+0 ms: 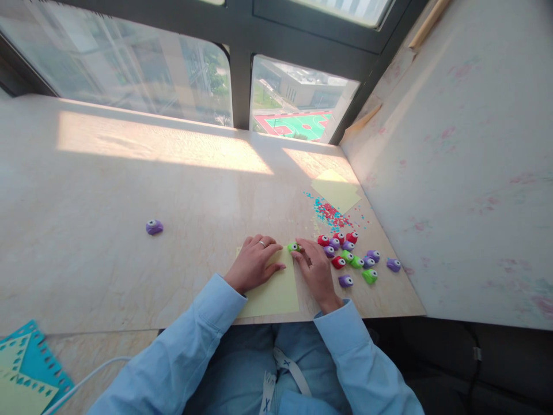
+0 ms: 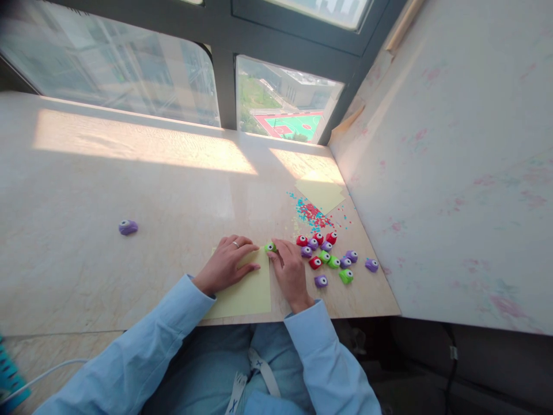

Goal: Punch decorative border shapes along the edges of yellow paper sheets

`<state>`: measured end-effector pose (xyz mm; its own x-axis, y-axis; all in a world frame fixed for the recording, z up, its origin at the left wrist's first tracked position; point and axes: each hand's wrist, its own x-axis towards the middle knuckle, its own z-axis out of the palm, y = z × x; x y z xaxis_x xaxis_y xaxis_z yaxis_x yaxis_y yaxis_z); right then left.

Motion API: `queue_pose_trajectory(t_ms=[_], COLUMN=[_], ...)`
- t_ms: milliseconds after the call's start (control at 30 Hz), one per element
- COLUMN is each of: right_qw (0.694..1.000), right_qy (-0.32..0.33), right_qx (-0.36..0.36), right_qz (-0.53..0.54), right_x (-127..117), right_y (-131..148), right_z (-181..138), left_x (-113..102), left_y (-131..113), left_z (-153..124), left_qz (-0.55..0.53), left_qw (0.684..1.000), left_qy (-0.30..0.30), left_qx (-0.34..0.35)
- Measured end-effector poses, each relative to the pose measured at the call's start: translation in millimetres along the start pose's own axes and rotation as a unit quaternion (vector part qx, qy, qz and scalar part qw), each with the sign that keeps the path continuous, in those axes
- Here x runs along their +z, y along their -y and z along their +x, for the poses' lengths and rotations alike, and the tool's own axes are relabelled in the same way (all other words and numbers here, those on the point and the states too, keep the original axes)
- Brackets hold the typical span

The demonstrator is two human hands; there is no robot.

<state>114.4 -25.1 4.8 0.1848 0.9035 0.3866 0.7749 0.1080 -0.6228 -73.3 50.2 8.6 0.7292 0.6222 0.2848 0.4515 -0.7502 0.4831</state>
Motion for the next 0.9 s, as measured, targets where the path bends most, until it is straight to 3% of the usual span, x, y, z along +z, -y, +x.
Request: queue_pose_trajectory(t_ms=[500, 900], right_qw=[0.999, 1.0], right_qy=[0.014, -0.009], right_qx=[0.027, -0.003], right_qz=[0.023, -0.016], right_x=[-6.1, -5.0], right_y=[14.8, 15.5], right_z=[-15.7, -9.0], left_x=[-1.6, -5.0], left_y=[-0.9, -0.8], left_z=[0.0, 1.1], left_qz=[-0.028, -0.057], left_qw=[0.999, 0.998], left_qy=[-0.015, -0.009], left_qx=[-0.017, -0.026])
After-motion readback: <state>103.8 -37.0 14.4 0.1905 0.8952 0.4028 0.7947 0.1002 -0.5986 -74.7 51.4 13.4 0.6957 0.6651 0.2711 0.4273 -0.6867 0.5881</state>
